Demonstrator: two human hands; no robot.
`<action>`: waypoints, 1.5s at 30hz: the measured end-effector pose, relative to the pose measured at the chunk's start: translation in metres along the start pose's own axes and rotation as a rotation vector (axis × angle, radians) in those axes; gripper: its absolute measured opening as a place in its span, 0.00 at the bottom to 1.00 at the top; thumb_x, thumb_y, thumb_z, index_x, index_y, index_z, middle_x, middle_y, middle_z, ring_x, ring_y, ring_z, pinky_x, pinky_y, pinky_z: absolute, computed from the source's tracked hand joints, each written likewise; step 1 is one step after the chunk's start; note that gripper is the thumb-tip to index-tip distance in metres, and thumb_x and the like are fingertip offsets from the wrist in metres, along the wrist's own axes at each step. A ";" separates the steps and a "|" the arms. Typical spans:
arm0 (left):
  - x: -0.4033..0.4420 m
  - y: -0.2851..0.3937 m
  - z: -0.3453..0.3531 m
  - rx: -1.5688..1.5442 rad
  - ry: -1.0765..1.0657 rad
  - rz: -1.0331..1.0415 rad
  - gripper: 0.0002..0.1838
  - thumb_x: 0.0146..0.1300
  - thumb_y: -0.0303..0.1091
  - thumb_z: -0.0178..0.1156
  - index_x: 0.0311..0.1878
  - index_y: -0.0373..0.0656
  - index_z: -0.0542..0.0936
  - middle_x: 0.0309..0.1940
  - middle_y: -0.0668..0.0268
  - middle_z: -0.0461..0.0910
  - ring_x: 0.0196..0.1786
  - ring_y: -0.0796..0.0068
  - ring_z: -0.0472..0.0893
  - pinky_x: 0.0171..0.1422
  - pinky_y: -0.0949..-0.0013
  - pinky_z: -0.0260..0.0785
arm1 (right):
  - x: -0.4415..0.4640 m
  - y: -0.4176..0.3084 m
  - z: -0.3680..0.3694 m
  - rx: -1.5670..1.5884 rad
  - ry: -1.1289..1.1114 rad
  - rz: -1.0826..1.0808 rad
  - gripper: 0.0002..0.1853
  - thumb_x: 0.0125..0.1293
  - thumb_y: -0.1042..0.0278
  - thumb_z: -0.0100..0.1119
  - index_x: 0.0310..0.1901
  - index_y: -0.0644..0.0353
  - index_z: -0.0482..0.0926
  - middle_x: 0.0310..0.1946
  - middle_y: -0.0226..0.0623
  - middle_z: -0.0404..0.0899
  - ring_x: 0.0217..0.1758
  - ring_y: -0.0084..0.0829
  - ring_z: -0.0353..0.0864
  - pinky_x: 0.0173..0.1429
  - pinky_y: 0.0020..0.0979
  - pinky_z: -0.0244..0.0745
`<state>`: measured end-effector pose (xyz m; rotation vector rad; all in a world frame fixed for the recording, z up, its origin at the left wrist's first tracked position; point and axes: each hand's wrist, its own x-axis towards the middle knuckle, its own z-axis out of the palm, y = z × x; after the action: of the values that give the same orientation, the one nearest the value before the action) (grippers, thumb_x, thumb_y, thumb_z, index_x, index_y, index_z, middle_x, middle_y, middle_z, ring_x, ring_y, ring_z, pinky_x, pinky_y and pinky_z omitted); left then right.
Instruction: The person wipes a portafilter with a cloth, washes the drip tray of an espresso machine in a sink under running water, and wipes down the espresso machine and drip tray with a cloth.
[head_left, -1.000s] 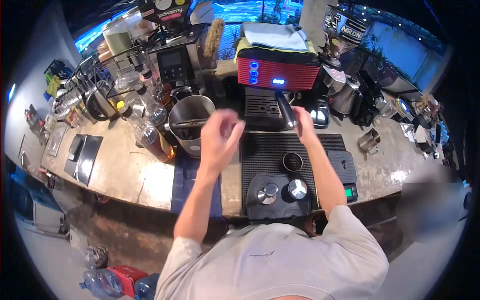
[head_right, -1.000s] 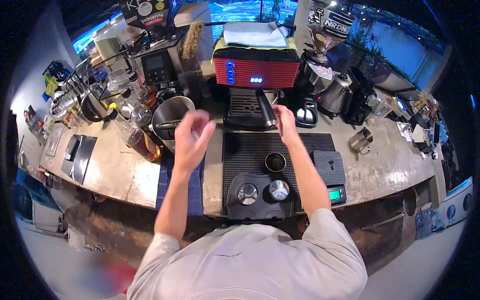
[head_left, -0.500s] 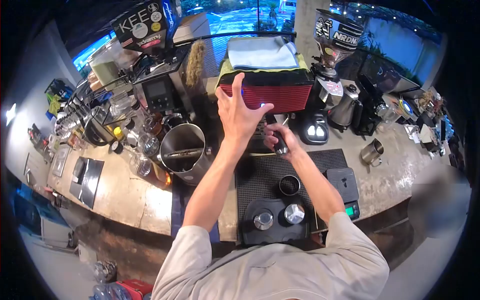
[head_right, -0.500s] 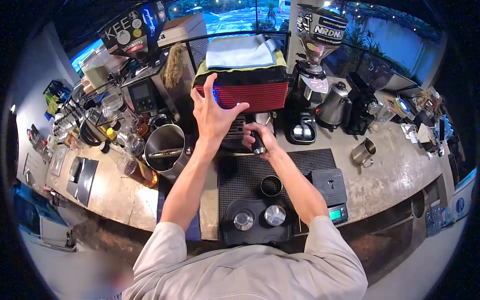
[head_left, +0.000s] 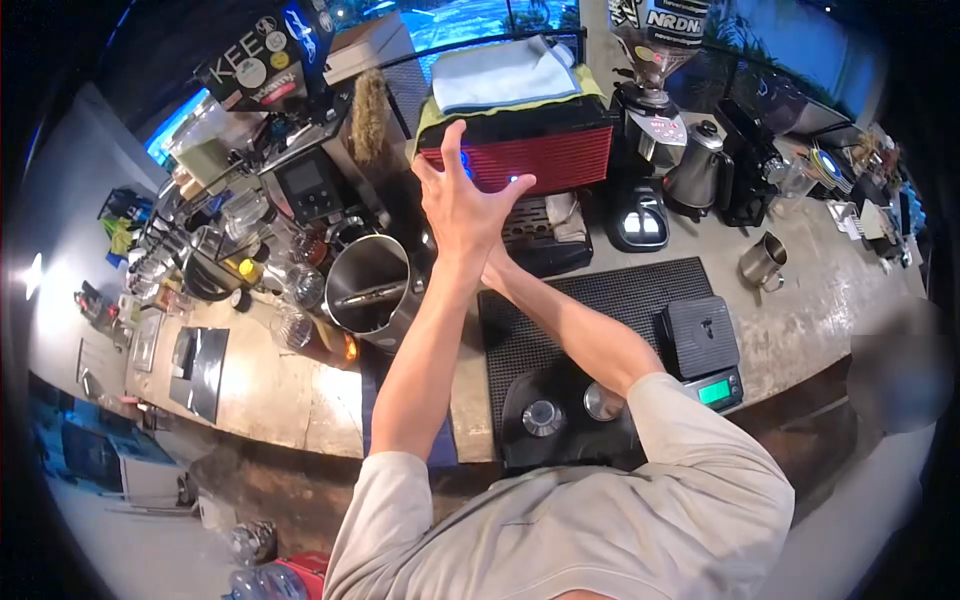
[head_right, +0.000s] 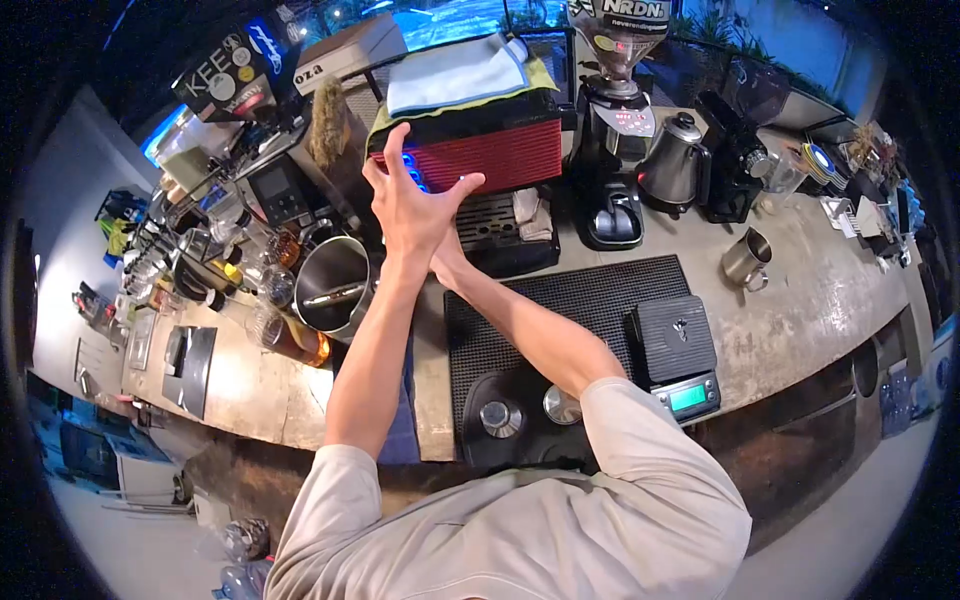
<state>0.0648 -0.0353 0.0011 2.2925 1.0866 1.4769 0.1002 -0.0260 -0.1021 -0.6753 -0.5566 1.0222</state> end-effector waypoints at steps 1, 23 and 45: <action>0.000 0.000 0.000 0.006 -0.016 -0.025 0.51 0.37 0.49 0.79 0.65 0.55 0.60 0.50 0.48 0.67 0.49 0.49 0.73 0.48 0.53 0.74 | 0.002 -0.004 0.002 0.062 -0.073 0.077 0.17 0.69 0.70 0.51 0.57 0.65 0.71 0.44 0.40 0.79 0.39 0.27 0.81 0.39 0.28 0.77; -0.138 -0.049 -0.130 -0.778 -0.413 -0.653 0.24 0.65 0.40 0.62 0.60 0.41 0.73 0.30 0.62 0.78 0.25 0.75 0.75 0.32 0.78 0.70 | -0.127 -0.042 -0.009 -0.478 -0.218 0.260 0.16 0.70 0.55 0.55 0.49 0.59 0.71 0.42 0.37 0.75 0.45 0.24 0.74 0.52 0.27 0.68; -0.128 -0.112 -0.180 0.964 -0.244 0.088 0.29 0.61 0.31 0.57 0.67 0.51 0.67 0.36 0.59 0.75 0.25 0.56 0.78 0.27 0.56 0.72 | -0.181 -0.110 -0.007 -1.075 -0.589 0.004 0.18 0.65 0.64 0.59 0.54 0.62 0.76 0.42 0.35 0.80 0.46 0.27 0.77 0.54 0.30 0.69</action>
<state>-0.1705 -0.0794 -0.0620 3.0189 1.9149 0.6862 0.0928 -0.2303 -0.0455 -1.3101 -1.6752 0.8691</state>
